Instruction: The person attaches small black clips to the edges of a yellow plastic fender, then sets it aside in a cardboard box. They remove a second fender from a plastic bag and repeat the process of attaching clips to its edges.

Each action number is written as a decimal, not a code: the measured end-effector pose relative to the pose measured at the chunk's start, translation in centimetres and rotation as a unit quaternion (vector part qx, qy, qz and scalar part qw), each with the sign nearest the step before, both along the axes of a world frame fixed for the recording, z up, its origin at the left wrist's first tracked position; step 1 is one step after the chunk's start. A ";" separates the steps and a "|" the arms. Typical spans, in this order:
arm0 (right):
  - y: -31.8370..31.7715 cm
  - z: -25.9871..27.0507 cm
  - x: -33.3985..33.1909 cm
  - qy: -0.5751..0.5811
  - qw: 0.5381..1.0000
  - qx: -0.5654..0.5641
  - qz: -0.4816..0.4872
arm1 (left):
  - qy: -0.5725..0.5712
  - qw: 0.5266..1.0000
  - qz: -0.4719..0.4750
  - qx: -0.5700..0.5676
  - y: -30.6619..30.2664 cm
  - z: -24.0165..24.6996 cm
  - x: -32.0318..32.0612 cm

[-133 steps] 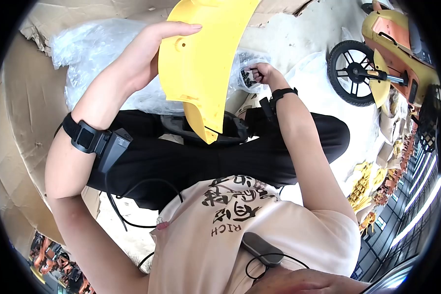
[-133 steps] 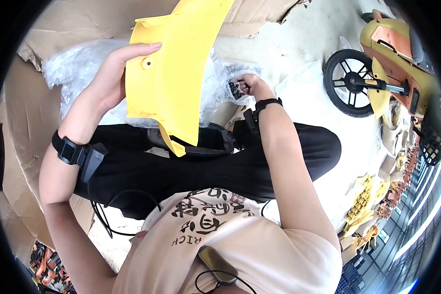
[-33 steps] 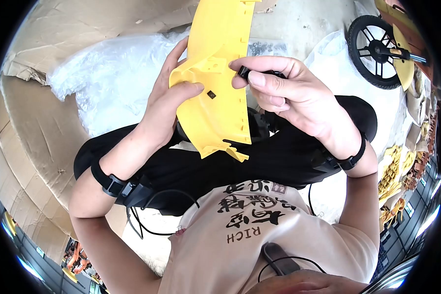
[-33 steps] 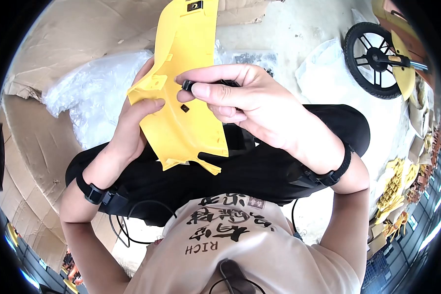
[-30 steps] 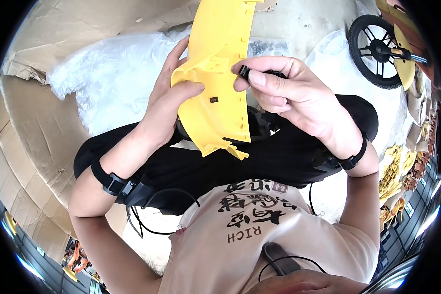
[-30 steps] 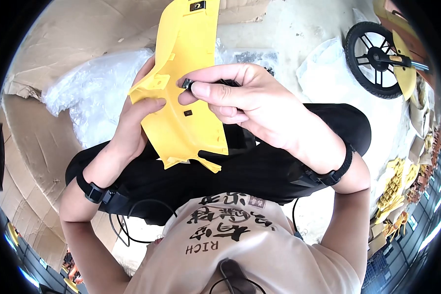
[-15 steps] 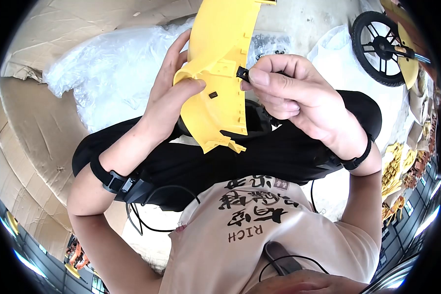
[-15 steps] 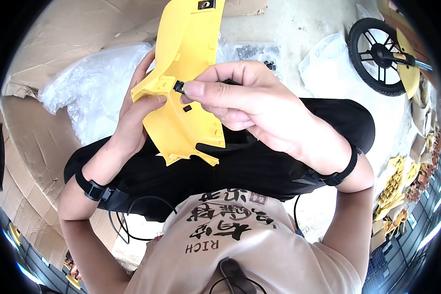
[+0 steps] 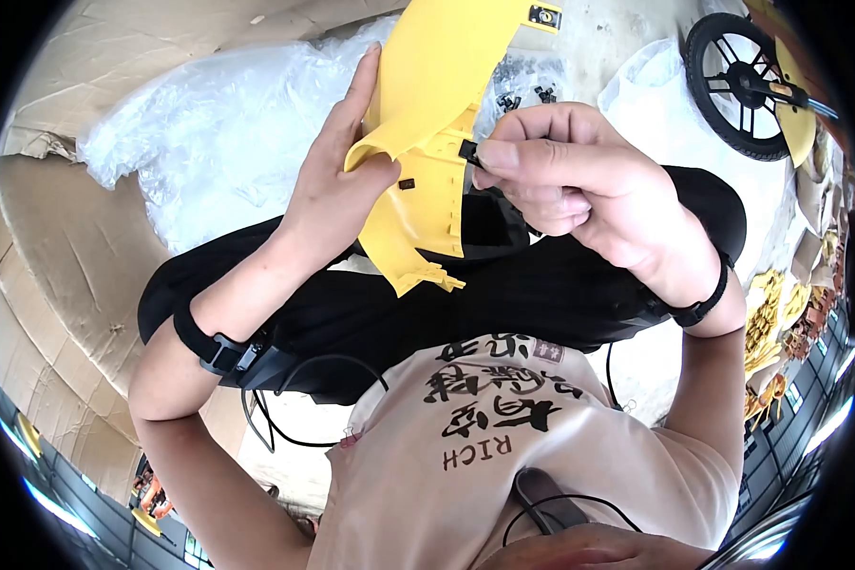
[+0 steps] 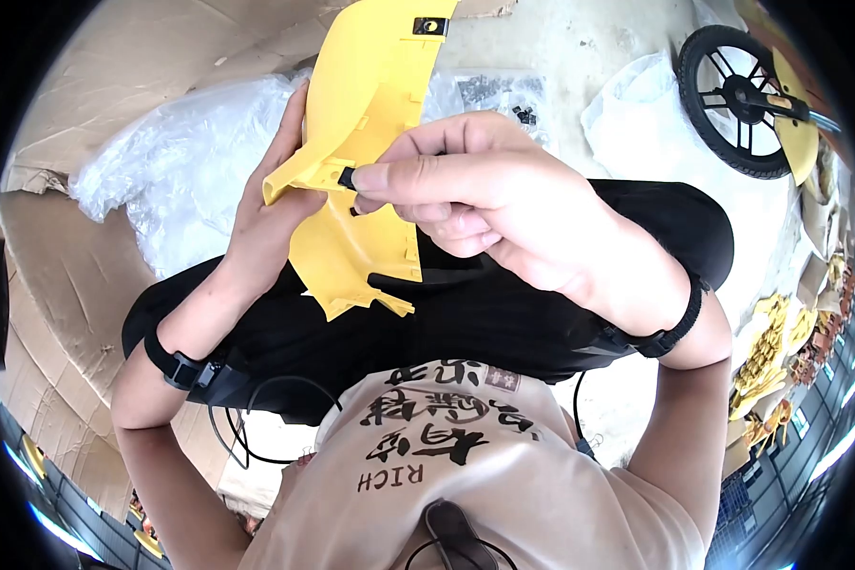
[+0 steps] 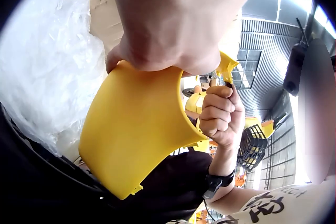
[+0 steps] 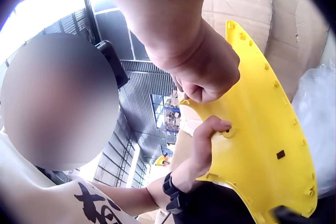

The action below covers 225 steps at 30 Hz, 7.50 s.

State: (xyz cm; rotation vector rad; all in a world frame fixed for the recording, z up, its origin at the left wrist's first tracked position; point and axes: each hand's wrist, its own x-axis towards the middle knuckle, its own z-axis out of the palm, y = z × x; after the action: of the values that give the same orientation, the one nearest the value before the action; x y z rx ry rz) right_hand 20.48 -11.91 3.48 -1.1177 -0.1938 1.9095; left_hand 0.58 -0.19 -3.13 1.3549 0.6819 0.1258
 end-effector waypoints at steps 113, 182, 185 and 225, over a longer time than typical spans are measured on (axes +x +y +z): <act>-0.5 -2.4 -1.1 -0.318 0.924 0.203 0.063 | 0.178 0.945 0.059 -0.267 2.1 1.7 0.2; -0.1 -3.9 0.4 0.058 0.995 0.029 -0.079 | 0.166 0.954 0.059 -0.242 1.5 2.4 0.2; -0.3 -4.8 0.6 0.094 0.991 0.069 -0.068 | 0.153 0.950 0.065 -0.263 1.7 2.6 0.3; -2.2 -4.7 -1.8 -0.025 0.997 -0.016 0.070 | 0.164 0.937 0.238 -0.195 6.1 -0.9 -1.3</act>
State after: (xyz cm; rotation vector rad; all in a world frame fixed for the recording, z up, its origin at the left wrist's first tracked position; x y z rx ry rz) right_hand 18.65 -14.10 -1.26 -1.2016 -0.2778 2.0156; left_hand -0.71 5.87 -4.08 0.8140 1.2431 0.1432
